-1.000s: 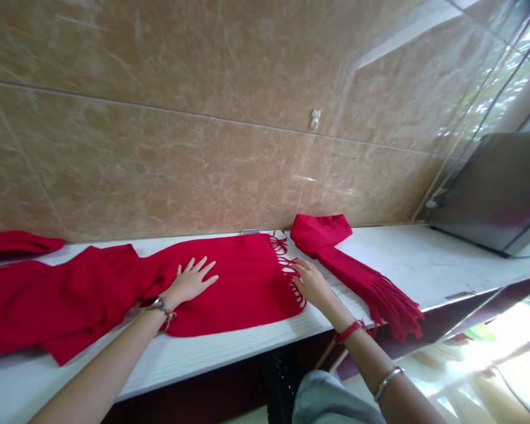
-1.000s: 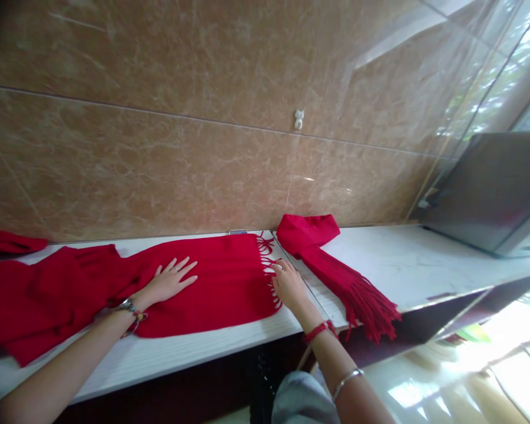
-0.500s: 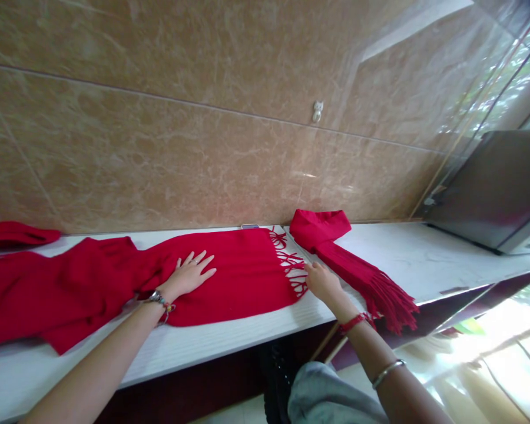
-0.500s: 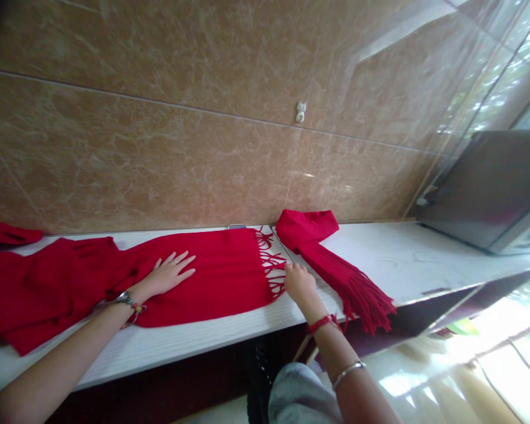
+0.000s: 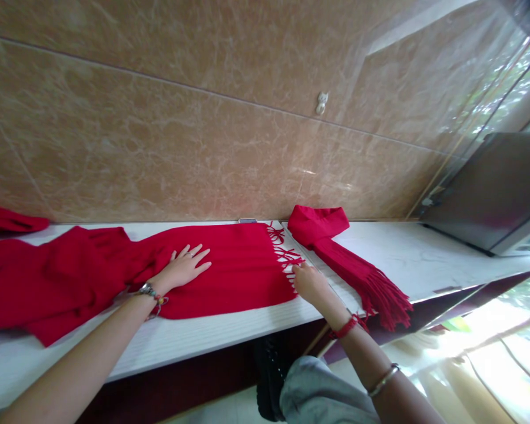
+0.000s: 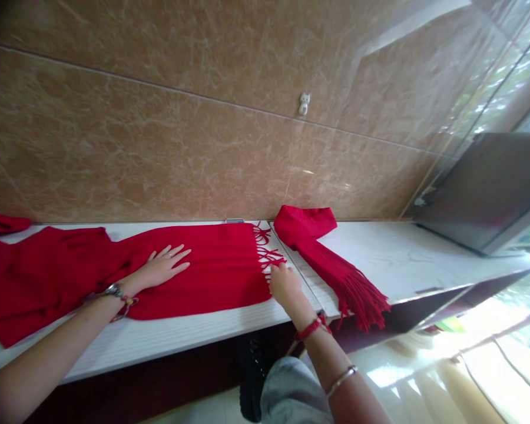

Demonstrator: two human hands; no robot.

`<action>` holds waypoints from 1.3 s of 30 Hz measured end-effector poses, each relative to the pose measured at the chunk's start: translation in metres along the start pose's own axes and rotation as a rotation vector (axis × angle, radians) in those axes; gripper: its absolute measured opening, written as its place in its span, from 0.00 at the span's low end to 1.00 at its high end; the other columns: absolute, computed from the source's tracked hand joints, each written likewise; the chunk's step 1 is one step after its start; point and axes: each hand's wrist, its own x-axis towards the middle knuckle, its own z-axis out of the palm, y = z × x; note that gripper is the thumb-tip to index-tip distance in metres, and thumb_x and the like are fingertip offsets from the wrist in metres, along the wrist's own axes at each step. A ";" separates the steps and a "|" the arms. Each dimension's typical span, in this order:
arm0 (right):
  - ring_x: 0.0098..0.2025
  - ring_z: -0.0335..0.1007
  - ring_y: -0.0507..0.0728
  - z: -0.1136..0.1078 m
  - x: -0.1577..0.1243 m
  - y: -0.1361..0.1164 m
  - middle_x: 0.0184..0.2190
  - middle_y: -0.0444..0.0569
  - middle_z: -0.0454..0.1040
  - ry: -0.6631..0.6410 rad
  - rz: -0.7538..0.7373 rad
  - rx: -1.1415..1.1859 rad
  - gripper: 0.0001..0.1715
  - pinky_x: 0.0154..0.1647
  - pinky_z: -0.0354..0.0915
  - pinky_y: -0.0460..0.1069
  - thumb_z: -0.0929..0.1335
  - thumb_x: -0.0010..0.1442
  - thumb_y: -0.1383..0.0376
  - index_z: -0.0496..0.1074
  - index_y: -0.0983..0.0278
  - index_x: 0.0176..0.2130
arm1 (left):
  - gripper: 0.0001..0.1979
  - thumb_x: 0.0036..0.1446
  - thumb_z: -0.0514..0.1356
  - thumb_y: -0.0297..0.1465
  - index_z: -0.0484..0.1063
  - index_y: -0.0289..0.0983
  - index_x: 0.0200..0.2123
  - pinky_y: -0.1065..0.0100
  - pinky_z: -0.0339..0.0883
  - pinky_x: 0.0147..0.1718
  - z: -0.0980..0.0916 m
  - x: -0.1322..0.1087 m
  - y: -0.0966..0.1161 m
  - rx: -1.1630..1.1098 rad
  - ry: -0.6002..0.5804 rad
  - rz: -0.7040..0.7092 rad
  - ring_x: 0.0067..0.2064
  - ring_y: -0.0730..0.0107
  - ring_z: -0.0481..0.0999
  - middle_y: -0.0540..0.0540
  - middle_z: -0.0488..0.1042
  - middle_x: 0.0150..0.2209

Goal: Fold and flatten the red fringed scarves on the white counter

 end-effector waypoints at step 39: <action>0.45 0.67 0.56 -0.001 0.065 -0.033 0.41 0.57 0.72 0.071 -0.012 0.156 0.19 0.44 0.60 0.46 0.59 0.55 0.75 0.70 0.69 0.45 | 0.28 0.58 0.41 0.47 0.51 0.47 0.60 0.43 0.40 0.55 -0.006 -0.006 0.008 0.019 -0.007 -0.021 0.63 0.50 0.43 0.49 0.46 0.63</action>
